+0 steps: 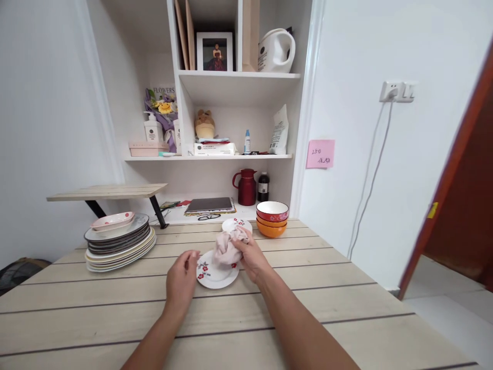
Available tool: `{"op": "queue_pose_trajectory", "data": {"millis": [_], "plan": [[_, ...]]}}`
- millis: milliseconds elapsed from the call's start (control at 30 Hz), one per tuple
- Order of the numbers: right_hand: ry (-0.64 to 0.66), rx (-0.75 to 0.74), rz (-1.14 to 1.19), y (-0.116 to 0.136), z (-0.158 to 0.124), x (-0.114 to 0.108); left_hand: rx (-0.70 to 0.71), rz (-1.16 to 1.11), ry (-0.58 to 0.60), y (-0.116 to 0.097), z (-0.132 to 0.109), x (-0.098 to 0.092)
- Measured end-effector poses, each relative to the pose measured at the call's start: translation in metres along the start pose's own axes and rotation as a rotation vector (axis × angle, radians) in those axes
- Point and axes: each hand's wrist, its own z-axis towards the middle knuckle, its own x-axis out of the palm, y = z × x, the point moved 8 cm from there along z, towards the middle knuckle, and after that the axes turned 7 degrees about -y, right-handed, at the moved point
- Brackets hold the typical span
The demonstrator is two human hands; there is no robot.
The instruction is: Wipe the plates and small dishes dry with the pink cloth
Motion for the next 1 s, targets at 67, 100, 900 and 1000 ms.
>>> {"op": "queue_pose_trajectory", "data": {"millis": [67, 100, 900, 1000], "plan": [[0.114, 0.066, -0.150, -0.010, -0.008, 0.013, -0.029, 0.006, -0.074, 0.006, 0.003, -0.006], [0.134, 0.049, -0.265, -0.012, -0.011, 0.016, -0.018, 0.034, -0.071, 0.007, 0.003, -0.005], [-0.156, 0.005, -1.027, 0.006, 0.003, -0.042, 0.097, 0.310, 0.254, -0.003, -0.016, 0.023], [-0.058, 0.059, -0.886, -0.003, -0.008, -0.022, 0.129, 0.361, 0.289, -0.004, -0.018, 0.027]]}}
